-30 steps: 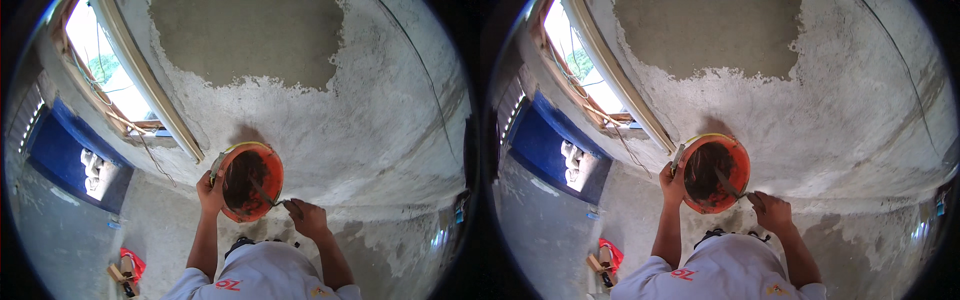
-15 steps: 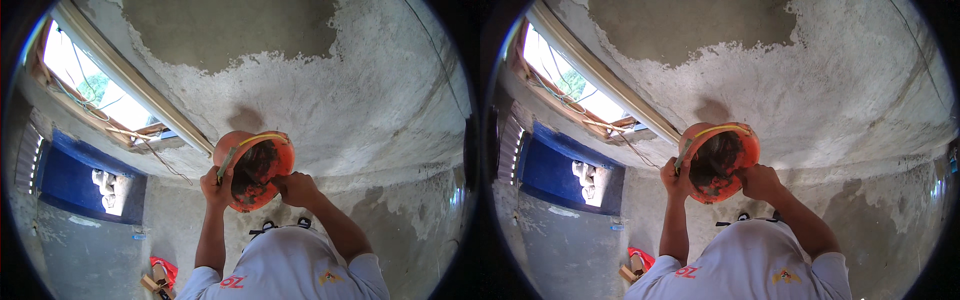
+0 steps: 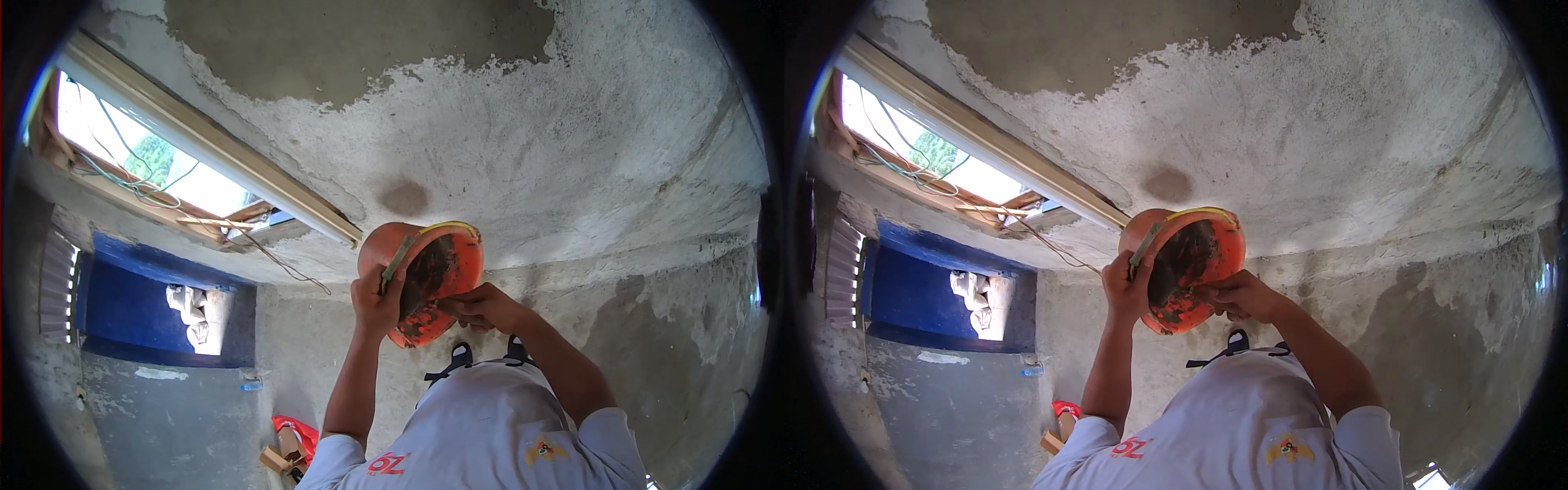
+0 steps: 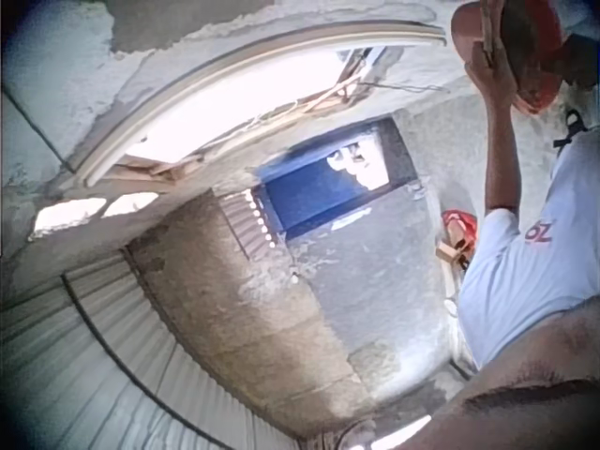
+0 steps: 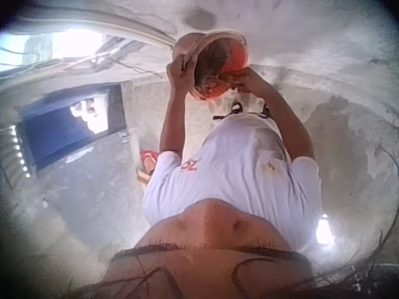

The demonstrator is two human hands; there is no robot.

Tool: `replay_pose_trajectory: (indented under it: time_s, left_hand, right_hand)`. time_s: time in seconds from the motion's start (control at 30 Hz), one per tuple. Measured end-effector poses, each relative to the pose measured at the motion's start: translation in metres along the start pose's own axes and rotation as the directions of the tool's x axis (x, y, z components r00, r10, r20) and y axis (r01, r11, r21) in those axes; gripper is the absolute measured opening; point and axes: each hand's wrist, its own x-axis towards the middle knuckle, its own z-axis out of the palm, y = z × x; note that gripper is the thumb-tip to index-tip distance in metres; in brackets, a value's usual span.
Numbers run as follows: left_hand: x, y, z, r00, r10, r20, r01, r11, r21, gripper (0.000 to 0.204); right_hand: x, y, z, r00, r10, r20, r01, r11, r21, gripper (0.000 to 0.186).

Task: The person scoops mortar from a bucket with a trowel and applies and smooths it onto a wall.

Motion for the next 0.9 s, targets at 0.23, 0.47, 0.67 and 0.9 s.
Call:
replay_pose_trajectory:
  time_s: [0.23, 0.47, 0.67, 0.9]
  left_hand:
    - [-0.014, -0.044, -0.024, 0.893, -0.360, -0.271, 0.213, 0.867, -0.450, 0.033]
    - [-0.035, -0.050, -0.013, 0.754, -0.531, -0.388, 0.294, 0.799, -0.524, 0.035]
    - [-0.046, -0.049, -0.006, 0.714, -0.523, -0.465, 0.320, 0.835, -0.448, 0.037]
    - [-0.057, -0.071, 0.001, 0.684, -0.568, -0.458, 0.326, 0.800, -0.504, 0.033]
  right_hand:
    - [-0.020, 0.022, -0.038, 0.996, -0.052, 0.077, 0.025, 0.949, 0.315, 0.057]
    - [-0.075, -0.012, -0.041, 0.951, -0.294, 0.090, 0.213, 0.841, 0.497, 0.063]
    - [-0.099, -0.057, -0.049, 0.866, -0.495, 0.071, 0.413, 0.788, 0.456, 0.054]
    - [-0.111, -0.106, -0.065, 0.769, -0.638, -0.044, 0.630, 0.746, 0.217, 0.053]
